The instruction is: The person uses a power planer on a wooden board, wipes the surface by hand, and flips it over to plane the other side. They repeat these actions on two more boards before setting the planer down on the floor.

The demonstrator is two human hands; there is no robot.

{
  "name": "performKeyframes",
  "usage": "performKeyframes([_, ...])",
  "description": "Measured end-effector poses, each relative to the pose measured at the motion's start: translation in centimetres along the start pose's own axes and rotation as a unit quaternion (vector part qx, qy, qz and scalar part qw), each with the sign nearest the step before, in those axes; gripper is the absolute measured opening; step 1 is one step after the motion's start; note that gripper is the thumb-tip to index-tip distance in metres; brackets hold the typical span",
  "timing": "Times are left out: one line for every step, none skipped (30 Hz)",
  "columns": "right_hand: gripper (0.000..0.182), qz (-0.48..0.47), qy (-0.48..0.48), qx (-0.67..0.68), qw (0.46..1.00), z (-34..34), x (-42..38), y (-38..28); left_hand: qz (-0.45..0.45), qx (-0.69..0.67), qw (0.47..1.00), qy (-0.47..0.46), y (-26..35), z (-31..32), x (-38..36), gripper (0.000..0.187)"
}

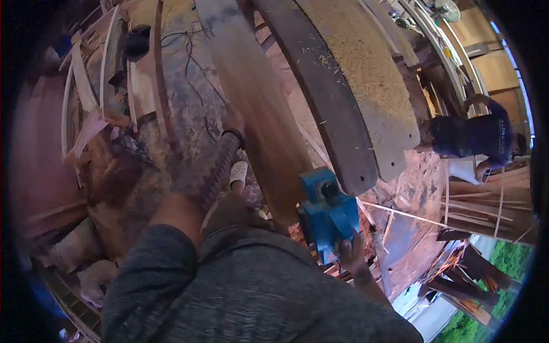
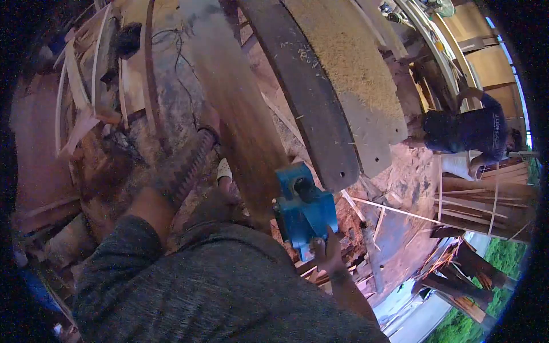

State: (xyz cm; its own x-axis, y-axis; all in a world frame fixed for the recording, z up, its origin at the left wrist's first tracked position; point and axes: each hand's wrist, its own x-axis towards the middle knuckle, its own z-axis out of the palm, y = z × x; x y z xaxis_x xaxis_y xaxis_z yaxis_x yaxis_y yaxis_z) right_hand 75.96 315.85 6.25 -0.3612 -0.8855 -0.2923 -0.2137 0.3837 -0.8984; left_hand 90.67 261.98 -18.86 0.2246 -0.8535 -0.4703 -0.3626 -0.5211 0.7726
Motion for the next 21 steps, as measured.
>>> performKeyframes([0.043, 0.011, -0.011, -0.004, 1.000, 0.0, 1.9, -1.2, 0.035, 0.010, 0.999, -0.011, 0.4, -0.6, 0.0, 0.091])
performKeyframes([0.042, 0.022, -0.022, -0.007, 0.999, 0.4, 3.9, -2.7, 0.048, 0.005, 0.999, -0.016, 1.1, -1.3, -0.7, 0.089])
performKeyframes([0.038, 0.196, 0.050, 0.139, 0.970, 1.6, 6.1, -4.7, 0.061, 0.000, 0.998, -0.022, 1.8, -2.1, -1.5, 0.087])
performKeyframes([0.037, 0.109, 0.034, 0.028, 0.993, 1.6, 8.2, -5.3, 0.054, -0.023, 0.998, -0.022, 3.6, -3.2, -3.6, 0.085])
performKeyframes([0.037, 0.019, 0.018, -0.084, 0.996, 1.6, 10.4, -5.9, 0.064, -0.001, 0.998, -0.025, 4.2, -3.5, -4.1, 0.081])
performKeyframes([0.035, -0.063, 0.035, -0.180, 0.981, 1.9, 13.0, -6.0, 0.073, 0.020, 0.997, -0.028, 4.8, -3.9, -4.6, 0.077])
performKeyframes([0.035, -0.138, 0.057, -0.259, 0.954, 2.5, 15.9, -5.3, 0.083, 0.033, 0.996, -0.029, 5.1, -4.1, -4.6, 0.075])
performKeyframes([0.036, -0.208, 0.091, -0.336, 0.914, 3.1, 18.7, -4.7, 0.090, 0.040, 0.995, -0.030, 5.2, -4.3, -4.4, 0.073])
performKeyframes([0.037, -0.240, 0.101, -0.337, 0.905, 3.6, 21.7, -5.0, 0.096, 0.043, 0.994, -0.031, 5.1, -4.4, -4.2, 0.071])
performKeyframes([0.038, -0.272, 0.110, -0.339, 0.894, 4.2, 24.7, -5.3, 0.102, 0.044, 0.993, -0.034, 5.0, -4.4, -4.1, 0.069])
performKeyframes([0.040, -0.213, 0.079, -0.265, 0.937, 4.9, 27.4, -7.9, 0.108, 0.045, 0.992, -0.039, 4.8, -4.4, -3.8, 0.068])
performKeyframes([0.043, -0.149, 0.058, -0.190, 0.969, 5.6, 30.1, -10.4, 0.112, 0.044, 0.992, -0.045, 4.5, -4.4, -3.6, 0.066])
performKeyframes([0.046, -0.021, 0.022, -0.093, 0.995, 6.2, 32.3, -14.3, 0.115, 0.046, 0.991, -0.050, 4.2, -4.4, -3.6, 0.064])
performKeyframes([0.042, -0.181, 0.073, -0.189, 0.962, 6.7, 36.4, -12.3, 0.118, 0.048, 0.990, -0.054, 4.0, -4.3, -3.7, 0.062])
performKeyframes([0.043, -0.199, 0.084, -0.189, 0.958, 7.3, 39.1, -12.7, 0.121, 0.052, 0.989, -0.062, 3.8, -4.2, -3.6, 0.060])
performKeyframes([0.044, -0.217, 0.094, -0.190, 0.953, 8.0, 41.7, -13.3, 0.122, 0.052, 0.989, -0.069, 3.5, -4.0, -3.4, 0.059])
performKeyframes([0.050, -0.094, 0.064, -0.099, 0.989, 8.8, 43.1, -16.7, 0.125, 0.054, 0.988, -0.076, 3.3, -4.0, -3.4, 0.057])
performKeyframes([0.051, -0.096, 0.061, -0.088, 0.990, 9.4, 45.2, -18.0, 0.126, 0.056, 0.987, -0.082, 3.1, -3.8, -3.4, 0.055])
performKeyframes([0.053, -0.098, 0.057, -0.077, 0.991, 10.0, 47.5, -19.1, 0.127, 0.057, 0.986, -0.088, 2.8, -3.7, -3.4, 0.053])
performKeyframes([0.054, -0.099, 0.053, -0.066, 0.991, 10.6, 49.7, -19.9, 0.127, 0.058, 0.986, -0.094, 2.5, -3.6, -3.3, 0.052])
performKeyframes([0.055, -0.107, 0.049, -0.060, 0.991, 11.1, 51.9, -20.6, 0.127, 0.060, 0.985, -0.099, 2.1, -3.5, -3.4, 0.050])
